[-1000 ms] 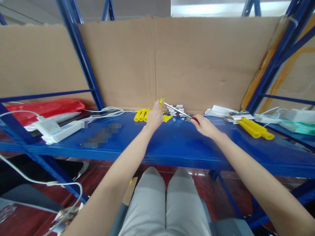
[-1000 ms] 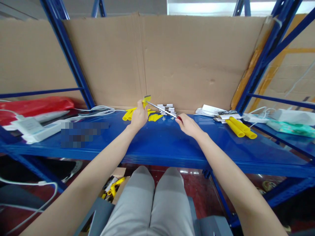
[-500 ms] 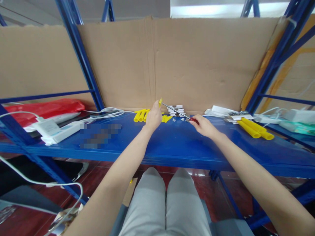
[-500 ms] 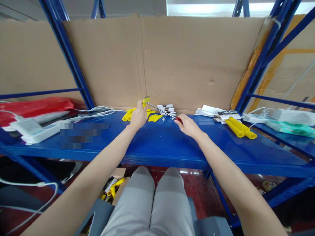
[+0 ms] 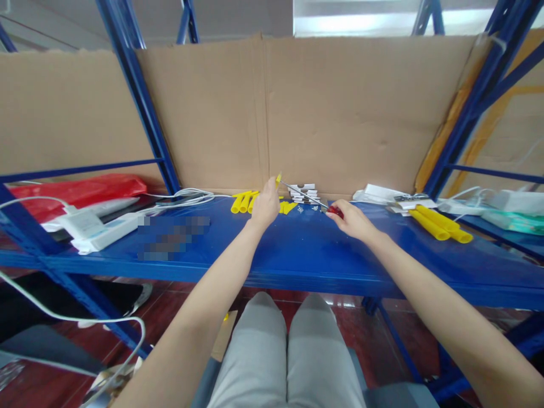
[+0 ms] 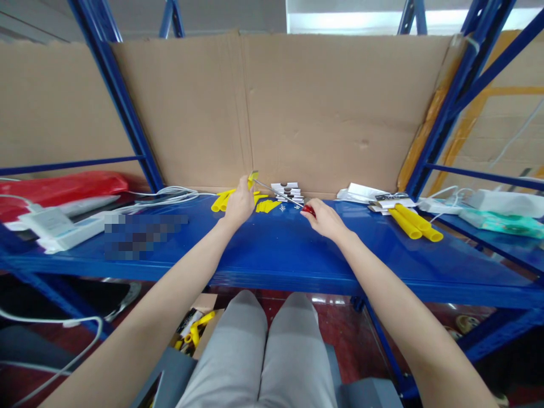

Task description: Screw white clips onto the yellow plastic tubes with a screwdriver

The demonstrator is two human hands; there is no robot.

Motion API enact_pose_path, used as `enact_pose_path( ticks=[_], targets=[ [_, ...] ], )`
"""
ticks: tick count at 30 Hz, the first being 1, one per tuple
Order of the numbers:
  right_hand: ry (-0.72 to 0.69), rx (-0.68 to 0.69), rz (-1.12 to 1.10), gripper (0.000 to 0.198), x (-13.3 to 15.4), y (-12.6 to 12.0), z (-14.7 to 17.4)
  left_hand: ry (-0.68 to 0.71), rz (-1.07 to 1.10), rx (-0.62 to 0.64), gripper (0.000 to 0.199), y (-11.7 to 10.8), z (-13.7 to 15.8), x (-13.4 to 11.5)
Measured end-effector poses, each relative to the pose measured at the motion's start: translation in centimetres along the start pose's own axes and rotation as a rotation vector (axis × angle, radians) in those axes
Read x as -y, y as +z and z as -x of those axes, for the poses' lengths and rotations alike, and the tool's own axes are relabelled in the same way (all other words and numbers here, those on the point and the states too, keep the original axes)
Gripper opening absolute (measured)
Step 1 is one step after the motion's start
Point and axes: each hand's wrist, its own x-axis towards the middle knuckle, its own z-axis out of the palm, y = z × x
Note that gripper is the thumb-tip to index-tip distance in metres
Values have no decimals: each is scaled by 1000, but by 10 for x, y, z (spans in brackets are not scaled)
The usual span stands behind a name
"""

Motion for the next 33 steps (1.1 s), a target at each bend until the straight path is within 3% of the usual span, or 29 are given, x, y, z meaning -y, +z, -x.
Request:
enact_pose_path(
  ticks=[5, 10, 17, 23, 26, 30, 33],
  targets=[
    [98, 54, 16, 22, 1, -3, 2, 2, -10, 34, 43, -1, 1, -2],
    [69, 120, -17, 24, 4, -1, 0, 9, 7, 25, 43, 0, -1, 1],
    [77, -21, 49, 21, -3, -1, 2, 33, 25, 53, 42, -3, 0, 1],
    [42, 72, -43, 24, -3, 3, 0, 33, 14, 52, 43, -2, -1, 2],
    [-3, 53, -48, 22, -3, 4, -1, 30, 0, 59, 42, -2, 0, 2],
    [55, -9, -27, 18, -5, 2, 1, 44, -17, 76, 42, -4, 1, 1],
    [72, 21, -52, 20, -5, 1, 2, 55, -23, 79, 42, -4, 1, 1]
  ],
)
